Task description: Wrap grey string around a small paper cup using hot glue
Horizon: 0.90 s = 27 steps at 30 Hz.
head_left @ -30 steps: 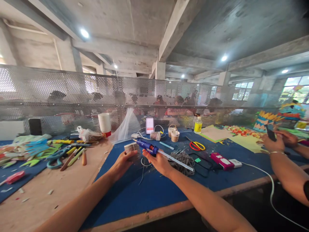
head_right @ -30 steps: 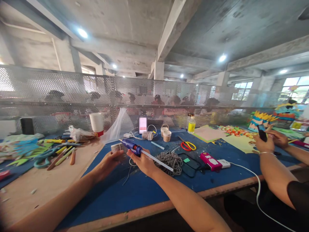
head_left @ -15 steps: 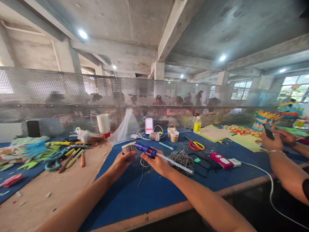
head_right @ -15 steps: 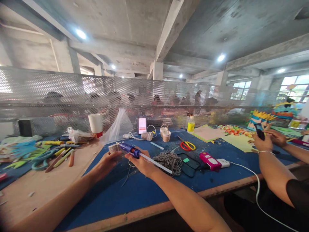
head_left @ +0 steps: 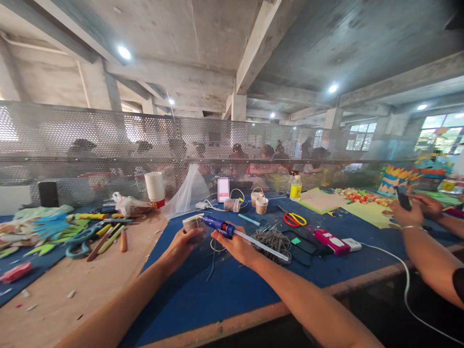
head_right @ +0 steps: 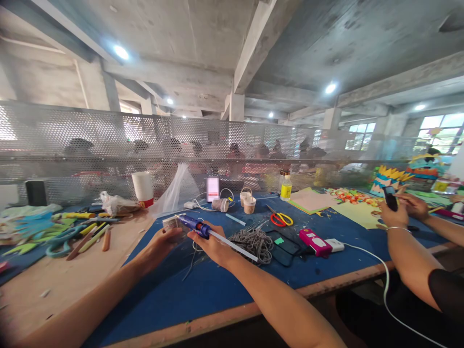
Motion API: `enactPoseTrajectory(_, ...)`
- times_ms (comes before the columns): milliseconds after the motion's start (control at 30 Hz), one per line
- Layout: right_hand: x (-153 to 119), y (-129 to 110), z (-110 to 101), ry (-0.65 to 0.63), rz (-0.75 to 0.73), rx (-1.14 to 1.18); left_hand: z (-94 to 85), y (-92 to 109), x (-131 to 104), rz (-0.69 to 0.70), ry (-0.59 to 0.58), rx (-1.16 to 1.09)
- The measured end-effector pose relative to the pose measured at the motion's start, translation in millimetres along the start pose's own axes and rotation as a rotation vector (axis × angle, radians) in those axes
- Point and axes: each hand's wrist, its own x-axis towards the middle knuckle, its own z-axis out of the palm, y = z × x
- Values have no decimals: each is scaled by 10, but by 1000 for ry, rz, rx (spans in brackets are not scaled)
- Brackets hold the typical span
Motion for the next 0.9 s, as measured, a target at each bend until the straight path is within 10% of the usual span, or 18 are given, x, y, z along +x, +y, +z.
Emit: enactPoseTrajectory(900,8,29,-3,10,-42,-67,-23,-13,31,57,42,42)
